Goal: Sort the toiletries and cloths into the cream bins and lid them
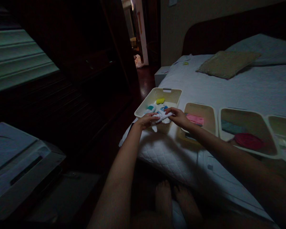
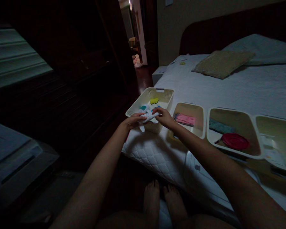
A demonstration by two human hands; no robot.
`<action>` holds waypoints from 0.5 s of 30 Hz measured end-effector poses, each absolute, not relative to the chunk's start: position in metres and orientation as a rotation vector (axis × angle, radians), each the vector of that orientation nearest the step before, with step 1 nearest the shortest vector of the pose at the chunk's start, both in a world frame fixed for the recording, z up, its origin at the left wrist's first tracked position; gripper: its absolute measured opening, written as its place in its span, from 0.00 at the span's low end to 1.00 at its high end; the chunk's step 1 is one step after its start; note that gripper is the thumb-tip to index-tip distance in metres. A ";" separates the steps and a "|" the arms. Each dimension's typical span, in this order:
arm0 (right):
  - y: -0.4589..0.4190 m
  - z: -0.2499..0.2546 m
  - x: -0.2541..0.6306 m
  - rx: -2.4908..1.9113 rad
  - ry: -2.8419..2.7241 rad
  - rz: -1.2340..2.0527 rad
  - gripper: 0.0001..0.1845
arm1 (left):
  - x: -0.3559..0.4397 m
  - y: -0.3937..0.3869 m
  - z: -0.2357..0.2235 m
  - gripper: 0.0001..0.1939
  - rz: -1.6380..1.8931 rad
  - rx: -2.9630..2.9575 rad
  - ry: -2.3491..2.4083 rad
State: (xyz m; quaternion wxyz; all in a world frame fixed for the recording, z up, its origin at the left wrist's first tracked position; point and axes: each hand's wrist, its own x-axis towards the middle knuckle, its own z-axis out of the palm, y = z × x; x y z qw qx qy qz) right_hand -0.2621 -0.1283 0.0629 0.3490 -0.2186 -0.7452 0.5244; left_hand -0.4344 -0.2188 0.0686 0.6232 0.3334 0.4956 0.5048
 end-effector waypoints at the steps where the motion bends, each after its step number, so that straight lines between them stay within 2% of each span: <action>1: -0.127 0.062 -0.262 -0.568 -1.930 1.355 0.12 | -0.434 -0.218 0.069 0.17 1.168 0.778 1.166; 4: -0.124 0.061 -0.261 -0.573 -1.890 1.348 0.17 | -0.433 -0.216 0.070 0.20 1.191 0.828 1.219; 9: -0.127 0.063 -0.258 -0.709 -1.763 1.312 0.16 | -0.426 -0.215 0.074 0.19 1.245 0.866 1.281; 11: -0.130 0.064 -0.256 -0.740 -1.814 1.185 0.19 | -0.423 -0.214 0.075 0.19 1.243 0.868 1.291; 15: -0.132 0.064 -0.249 -0.555 -2.138 0.699 0.23 | -0.418 -0.209 0.072 0.21 1.222 0.879 1.280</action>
